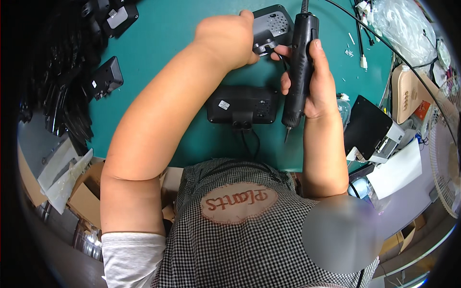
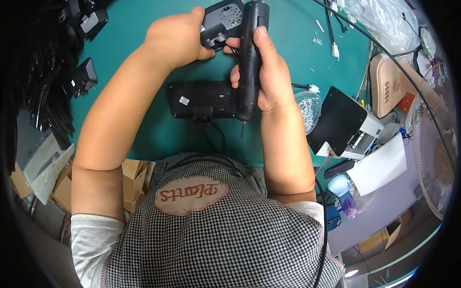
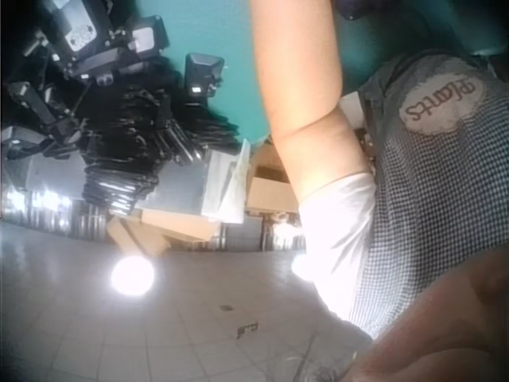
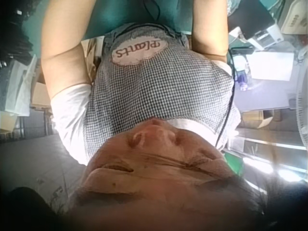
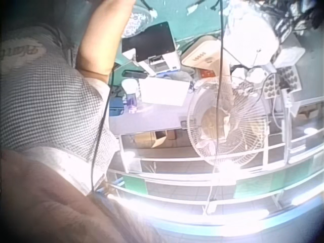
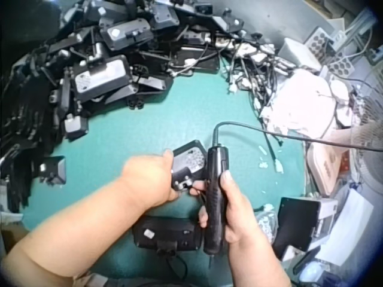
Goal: The person uses a power screwdriver to fasten screws into the back of small black electronic devices on a green workbench. They then pick up a device, insert a circuit board into its housing, and connect a wire harness. The person repeats this assembly process for multiple units, placing finished devices into a pile on the table.
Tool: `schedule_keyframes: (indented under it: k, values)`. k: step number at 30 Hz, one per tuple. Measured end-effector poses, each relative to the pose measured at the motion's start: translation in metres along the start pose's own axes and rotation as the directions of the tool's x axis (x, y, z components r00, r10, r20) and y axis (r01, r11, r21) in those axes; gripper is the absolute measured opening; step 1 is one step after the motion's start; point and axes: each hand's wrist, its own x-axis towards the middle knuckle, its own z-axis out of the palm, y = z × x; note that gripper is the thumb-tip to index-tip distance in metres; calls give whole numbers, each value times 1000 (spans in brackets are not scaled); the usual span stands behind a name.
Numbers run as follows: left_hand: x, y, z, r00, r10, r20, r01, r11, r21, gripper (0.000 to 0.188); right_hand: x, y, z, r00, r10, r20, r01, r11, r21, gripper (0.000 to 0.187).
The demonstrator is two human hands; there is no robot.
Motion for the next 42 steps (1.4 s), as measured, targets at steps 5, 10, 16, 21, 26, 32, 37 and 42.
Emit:
schedule_keyframes:
  k: [5,10,16,21,26,32,37,42]
  values:
    - [0,-2,1,1000,4,3,-4,1000,-15,67,-2,-2,8,1000,-12,3,12,999,39,67]
    - [-1,4,-4,998,-59,32,61,996,-71,70,-16,8,30,992,-120,-35,114,983,-142,64]
    - [-2,-2,4,1000,6,29,-3,996,-92,68,-3,1,-2,993,-85,84,71,984,163,74]
    - [0,-4,8,1000,18,1,-18,994,-107,65,-4,2,0,986,-55,160,27,985,172,78]
    - [2,-8,32,969,113,-221,-124,992,-35,78,-14,4,-2,979,-59,195,72,996,-61,68]
    - [0,-5,51,913,90,-398,-122,991,-56,95,-22,9,-33,983,-57,175,77,991,-111,67]
    - [2,-1,51,923,58,-380,-86,995,-59,100,-19,6,-74,988,-136,73,137,991,-4,72]
    - [-2,8,42,954,6,-298,-29,997,-74,99,-14,-8,-80,968,-251,6,250,967,43,66]
